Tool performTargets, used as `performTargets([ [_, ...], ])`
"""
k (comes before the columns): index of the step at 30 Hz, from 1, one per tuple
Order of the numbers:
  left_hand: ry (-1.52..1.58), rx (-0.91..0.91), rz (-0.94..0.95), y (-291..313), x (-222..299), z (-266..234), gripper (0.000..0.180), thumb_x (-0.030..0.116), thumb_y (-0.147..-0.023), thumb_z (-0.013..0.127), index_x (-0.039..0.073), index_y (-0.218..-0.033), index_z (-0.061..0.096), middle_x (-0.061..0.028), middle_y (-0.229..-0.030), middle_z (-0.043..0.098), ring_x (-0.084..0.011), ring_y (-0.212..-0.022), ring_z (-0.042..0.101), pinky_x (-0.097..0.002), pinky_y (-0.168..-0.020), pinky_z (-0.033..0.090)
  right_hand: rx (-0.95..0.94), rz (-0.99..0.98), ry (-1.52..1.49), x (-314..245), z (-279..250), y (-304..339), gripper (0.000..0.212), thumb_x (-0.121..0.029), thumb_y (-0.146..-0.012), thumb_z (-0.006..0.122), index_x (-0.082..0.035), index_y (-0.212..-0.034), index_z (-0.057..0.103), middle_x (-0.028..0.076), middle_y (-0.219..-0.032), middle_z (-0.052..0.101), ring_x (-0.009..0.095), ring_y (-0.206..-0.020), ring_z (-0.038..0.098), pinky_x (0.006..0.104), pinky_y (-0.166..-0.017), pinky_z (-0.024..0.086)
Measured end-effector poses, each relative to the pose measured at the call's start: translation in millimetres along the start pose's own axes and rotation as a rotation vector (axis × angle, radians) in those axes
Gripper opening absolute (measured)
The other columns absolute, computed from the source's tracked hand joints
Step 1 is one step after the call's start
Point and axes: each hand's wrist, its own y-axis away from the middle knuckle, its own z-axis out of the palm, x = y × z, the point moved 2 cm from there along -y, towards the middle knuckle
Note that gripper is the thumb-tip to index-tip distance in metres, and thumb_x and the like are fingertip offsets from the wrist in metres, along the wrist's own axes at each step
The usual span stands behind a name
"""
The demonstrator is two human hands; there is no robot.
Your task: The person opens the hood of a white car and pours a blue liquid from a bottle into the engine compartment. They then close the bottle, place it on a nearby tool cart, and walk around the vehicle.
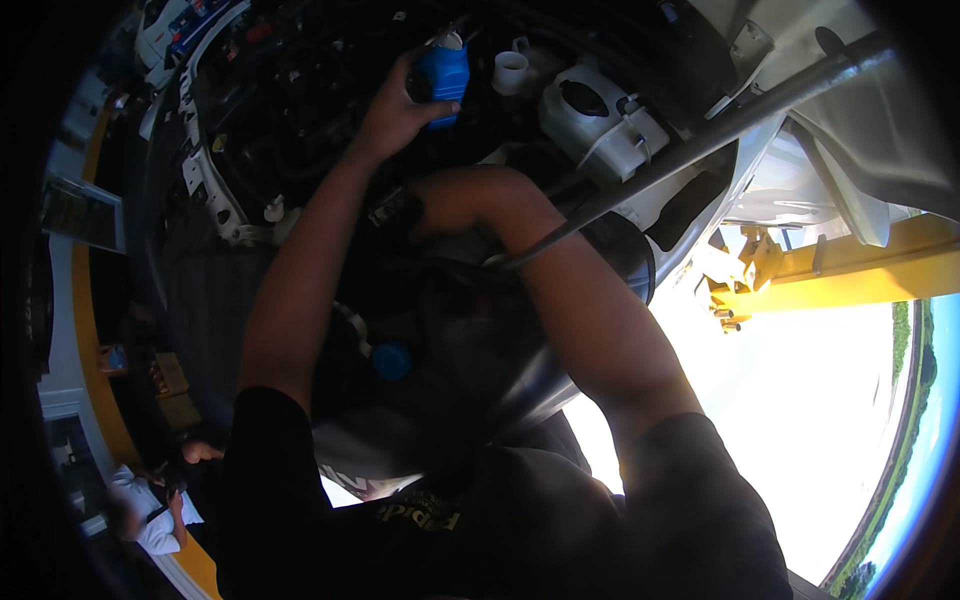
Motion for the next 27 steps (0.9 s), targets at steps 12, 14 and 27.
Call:
performTargets([
  [12,0.017,-0.020,-0.032,1.0,-1.3,-3.0,0.104,0.029,-0.073,0.093,0.006,-0.156,0.036,-0.0243,-0.148,0.053,-0.0353,-0.138,0.053,-0.0446,-0.115,0.043,-0.031,-0.042,-0.016,-2.7,-2.4,1.7,0.076,-0.044,-0.089,0.074,-0.005,-0.151,0.050,0.022,-0.140,0.063,0.035,-0.128,0.062,0.0422,-0.108,0.049],
  [14,0.009,-0.021,-0.058,1.4,-1.0,-3.4,0.103,0.030,-0.073,0.093,0.006,-0.157,0.036,-0.0244,-0.147,0.054,-0.0351,-0.137,0.054,-0.0447,-0.113,0.044,-0.025,-0.026,-0.009,-3.1,-2.2,2.2,0.077,-0.044,-0.089,0.074,-0.005,-0.151,0.050,0.022,-0.140,0.063,0.035,-0.128,0.062,0.0422,-0.108,0.049],
  [27,0.033,-0.023,0.005,0.8,-5.5,-2.6,0.100,0.027,-0.074,0.092,0.004,-0.155,0.038,-0.0227,-0.142,0.057,-0.0319,-0.133,0.056,-0.0428,-0.110,0.047,-0.044,-0.126,-0.045,-4.7,-1.5,4.0,0.072,-0.043,-0.089,0.074,-0.005,-0.147,0.055,0.023,-0.134,0.066,0.037,-0.125,0.064,0.0437,-0.105,0.050],
])
